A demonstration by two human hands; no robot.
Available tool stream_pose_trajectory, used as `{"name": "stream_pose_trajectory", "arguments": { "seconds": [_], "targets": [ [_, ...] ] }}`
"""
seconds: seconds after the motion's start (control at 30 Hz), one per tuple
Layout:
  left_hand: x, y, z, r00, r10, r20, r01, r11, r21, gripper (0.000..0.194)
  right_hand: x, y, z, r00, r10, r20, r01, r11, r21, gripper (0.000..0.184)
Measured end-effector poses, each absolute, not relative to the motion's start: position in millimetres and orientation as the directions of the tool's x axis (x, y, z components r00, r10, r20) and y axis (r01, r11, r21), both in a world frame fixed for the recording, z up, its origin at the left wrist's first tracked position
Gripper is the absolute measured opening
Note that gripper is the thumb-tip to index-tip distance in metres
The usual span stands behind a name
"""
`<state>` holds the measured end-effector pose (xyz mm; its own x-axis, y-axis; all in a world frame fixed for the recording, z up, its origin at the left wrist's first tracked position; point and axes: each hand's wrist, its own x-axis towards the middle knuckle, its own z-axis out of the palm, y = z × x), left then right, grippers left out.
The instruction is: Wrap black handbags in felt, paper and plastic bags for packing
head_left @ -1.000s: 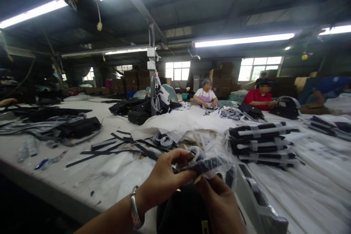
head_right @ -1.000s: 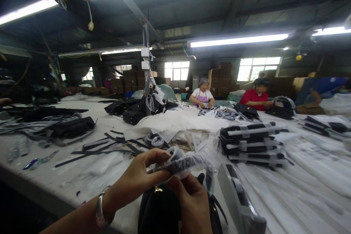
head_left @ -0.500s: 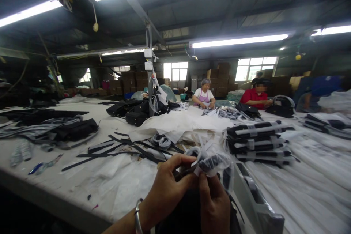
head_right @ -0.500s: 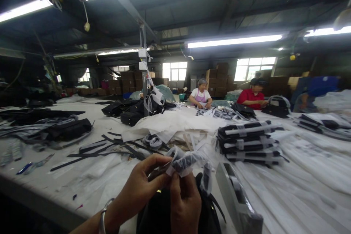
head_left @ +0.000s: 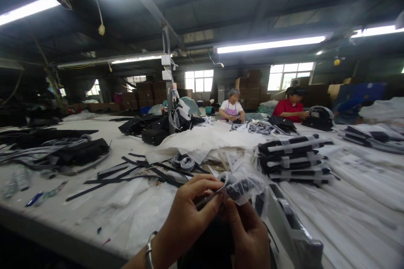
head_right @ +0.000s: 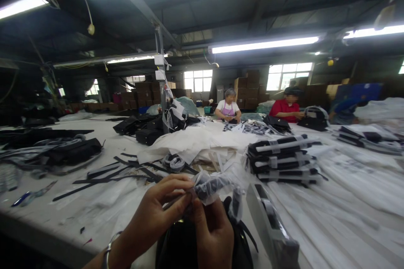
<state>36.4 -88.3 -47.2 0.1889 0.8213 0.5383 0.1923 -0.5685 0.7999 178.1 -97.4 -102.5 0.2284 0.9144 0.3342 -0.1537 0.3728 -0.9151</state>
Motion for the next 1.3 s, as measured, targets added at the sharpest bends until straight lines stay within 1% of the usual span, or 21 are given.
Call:
{"name": "stream_pose_trajectory", "arguments": {
  "seconds": [0.13, 0.27, 0.33, 0.47, 0.6, 0.67, 0.7, 0.77, 0.87, 0.97, 1.03, 1.1, 1.2, 1.3],
  "targets": [
    [33.9, -92.4, -39.7, 0.203, 0.834, 0.514, 0.298, -0.552, 0.779, 0.016, 177.4, -97.6, -101.6, 0.201, 0.931, 0.305, -0.207, 0.345, -0.916, 0.035],
    [35.1, -98.4, -34.8, 0.176, 0.793, 0.583, 0.398, -0.599, 0.695, 0.020, 172.1, -99.2, -101.9, 0.290, 0.918, 0.272, -0.264, 0.350, -0.899, 0.034],
    [35.6, -100.9, -34.3, 0.164, 0.785, 0.597, 0.414, -0.604, 0.681, 0.021, 170.8, -99.3, -102.7, 0.290, 0.917, 0.273, -0.278, 0.354, -0.893, 0.036],
    [34.0, -103.6, -32.2, 0.182, 0.802, 0.569, 0.398, -0.589, 0.703, 0.016, 171.4, -99.6, -104.0, 0.238, 0.928, 0.286, -0.259, 0.345, -0.902, 0.041],
    [30.7, -102.8, -29.0, 0.241, 0.853, 0.464, 0.366, -0.522, 0.770, 0.017, 170.5, -104.0, -99.8, 0.253, 0.932, 0.259, -0.268, 0.325, -0.907, 0.036],
    [31.2, -101.8, -30.9, 0.233, 0.847, 0.479, 0.380, -0.532, 0.757, 0.017, 169.5, -105.2, -97.8, 0.265, 0.934, 0.240, -0.278, 0.312, -0.909, 0.036],
    [32.3, -101.4, -33.4, 0.212, 0.833, 0.512, 0.403, -0.552, 0.730, 0.017, 169.1, -104.9, -97.6, 0.263, 0.936, 0.233, -0.284, 0.305, -0.909, 0.036],
    [36.5, -101.3, -41.0, 0.160, 0.770, 0.618, 0.488, -0.606, 0.629, 0.019, 168.7, -102.4, -99.5, 0.262, 0.939, 0.223, -0.298, 0.298, -0.907, 0.037],
    [44.9, -102.7, -56.0, 0.101, 0.580, 0.808, 0.646, -0.656, 0.390, 0.021, 168.4, -96.4, -105.9, 0.242, 0.945, 0.220, -0.322, 0.293, -0.900, 0.035],
    [50.8, -104.5, -68.5, 0.117, 0.383, 0.916, 0.733, -0.656, 0.181, 0.024, 168.3, -92.3, -110.9, 0.223, 0.951, 0.214, -0.369, 0.286, -0.884, 0.033],
    [52.0, -104.5, -73.6, 0.174, 0.311, 0.934, 0.752, -0.655, 0.078, 0.029, 168.6, -91.1, -112.0, 0.218, 0.953, 0.210, -0.394, 0.282, -0.875, 0.035],
    [52.0, -103.1, -76.8, 0.243, 0.286, 0.927, 0.762, -0.648, 0.000, 0.035, 169.8, -90.0, -112.3, 0.218, 0.955, 0.201, -0.394, 0.274, -0.877, 0.037],
    [52.8, -100.3, -81.0, 0.315, 0.280, 0.907, 0.782, -0.618, -0.081, 0.042, 174.3, -87.7, -113.3, 0.233, 0.956, 0.177, -0.335, 0.250, -0.909, 0.039],
    [54.6, -98.8, -85.9, 0.353, 0.278, 0.893, 0.794, -0.594, -0.129, 0.047, 180.5, -86.6, -114.2, 0.219, 0.958, 0.184, -0.280, 0.242, -0.929, 0.043]
  ]
}}
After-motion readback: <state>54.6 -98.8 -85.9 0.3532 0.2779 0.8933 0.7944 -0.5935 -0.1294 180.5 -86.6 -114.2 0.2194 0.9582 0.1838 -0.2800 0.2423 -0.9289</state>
